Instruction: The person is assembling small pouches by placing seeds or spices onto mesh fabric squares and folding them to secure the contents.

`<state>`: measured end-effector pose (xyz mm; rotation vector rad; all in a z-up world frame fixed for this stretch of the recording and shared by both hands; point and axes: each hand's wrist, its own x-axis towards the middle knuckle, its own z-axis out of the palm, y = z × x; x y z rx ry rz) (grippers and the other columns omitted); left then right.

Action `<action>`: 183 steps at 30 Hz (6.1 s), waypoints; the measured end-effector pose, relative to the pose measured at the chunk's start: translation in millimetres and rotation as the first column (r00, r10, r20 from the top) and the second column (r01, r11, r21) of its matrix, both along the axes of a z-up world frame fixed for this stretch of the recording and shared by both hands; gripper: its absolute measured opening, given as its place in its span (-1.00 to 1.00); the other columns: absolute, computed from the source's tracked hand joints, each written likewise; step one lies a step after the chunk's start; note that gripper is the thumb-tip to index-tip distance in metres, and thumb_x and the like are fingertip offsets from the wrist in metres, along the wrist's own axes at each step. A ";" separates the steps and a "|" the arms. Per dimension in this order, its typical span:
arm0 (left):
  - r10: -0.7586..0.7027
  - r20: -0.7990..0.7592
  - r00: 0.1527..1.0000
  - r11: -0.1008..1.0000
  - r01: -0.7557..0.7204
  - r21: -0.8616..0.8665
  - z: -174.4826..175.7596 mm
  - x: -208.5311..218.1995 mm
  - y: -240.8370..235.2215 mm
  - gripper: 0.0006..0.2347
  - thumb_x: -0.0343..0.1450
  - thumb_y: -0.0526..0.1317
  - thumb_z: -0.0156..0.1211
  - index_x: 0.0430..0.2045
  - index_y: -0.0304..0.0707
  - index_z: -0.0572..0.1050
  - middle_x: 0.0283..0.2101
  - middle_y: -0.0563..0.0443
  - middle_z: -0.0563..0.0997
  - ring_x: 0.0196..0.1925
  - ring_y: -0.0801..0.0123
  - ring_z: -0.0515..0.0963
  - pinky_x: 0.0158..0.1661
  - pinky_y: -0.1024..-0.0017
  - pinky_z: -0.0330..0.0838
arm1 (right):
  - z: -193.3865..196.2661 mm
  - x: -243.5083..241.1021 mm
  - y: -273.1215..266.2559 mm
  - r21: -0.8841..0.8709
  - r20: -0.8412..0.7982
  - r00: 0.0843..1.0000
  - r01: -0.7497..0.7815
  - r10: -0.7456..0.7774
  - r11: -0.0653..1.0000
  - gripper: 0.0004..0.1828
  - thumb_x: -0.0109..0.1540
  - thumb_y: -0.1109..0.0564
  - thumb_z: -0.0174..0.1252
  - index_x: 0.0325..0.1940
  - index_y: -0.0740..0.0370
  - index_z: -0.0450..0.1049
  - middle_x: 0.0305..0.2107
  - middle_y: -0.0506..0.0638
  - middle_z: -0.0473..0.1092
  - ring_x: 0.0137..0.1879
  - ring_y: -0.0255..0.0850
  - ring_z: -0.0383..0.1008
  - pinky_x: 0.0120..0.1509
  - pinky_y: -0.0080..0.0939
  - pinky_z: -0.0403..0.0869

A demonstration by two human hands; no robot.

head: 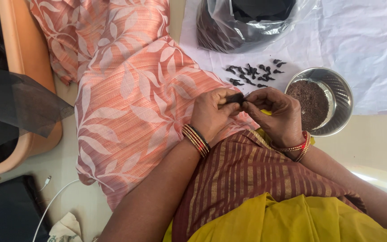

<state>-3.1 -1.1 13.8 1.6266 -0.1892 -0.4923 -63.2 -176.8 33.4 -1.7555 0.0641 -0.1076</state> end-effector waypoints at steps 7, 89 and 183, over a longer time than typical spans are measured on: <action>-0.082 -0.021 0.996 0.963 0.074 -0.259 -23.8 -0.3 4.5 -0.73 0.42 -0.56 0.01 -0.05 -0.44 0.55 -0.13 -0.03 0.73 -0.07 0.54 0.69 0.01 0.60 0.57 | -4.6 -0.4 -2.9 0.061 0.004 0.999 0.035 -0.035 0.998 -0.85 0.25 0.38 0.31 -0.11 0.37 0.52 -0.24 -0.07 0.54 -0.13 -0.47 0.53 0.01 -0.47 0.54; -0.220 -0.375 0.901 0.814 -0.042 -0.579 -10.3 2.0 24.5 -0.87 0.41 -0.37 0.35 -0.28 -0.52 0.59 -0.39 -0.13 0.68 -0.42 0.39 0.65 -0.35 0.49 0.55 | 53.4 0.2 11.7 -0.108 -0.105 0.985 -0.152 0.141 0.982 -0.70 0.32 0.18 0.18 0.09 0.39 0.45 -0.18 0.10 0.46 -0.21 -0.31 0.52 -0.21 -0.32 0.53; -0.177 0.425 0.888 0.973 0.091 0.214 16.7 -9.4 6.7 -0.91 0.36 -0.25 0.30 -0.37 -0.27 0.62 -0.42 -0.02 0.67 -0.44 0.34 0.68 -0.34 0.40 0.59 | -2.0 10.5 -27.9 -0.672 -0.050 0.908 -0.338 0.415 0.659 -0.82 0.28 0.14 0.08 -0.24 0.31 0.51 -0.49 0.04 0.40 -0.45 -0.20 0.38 -0.33 -0.16 0.45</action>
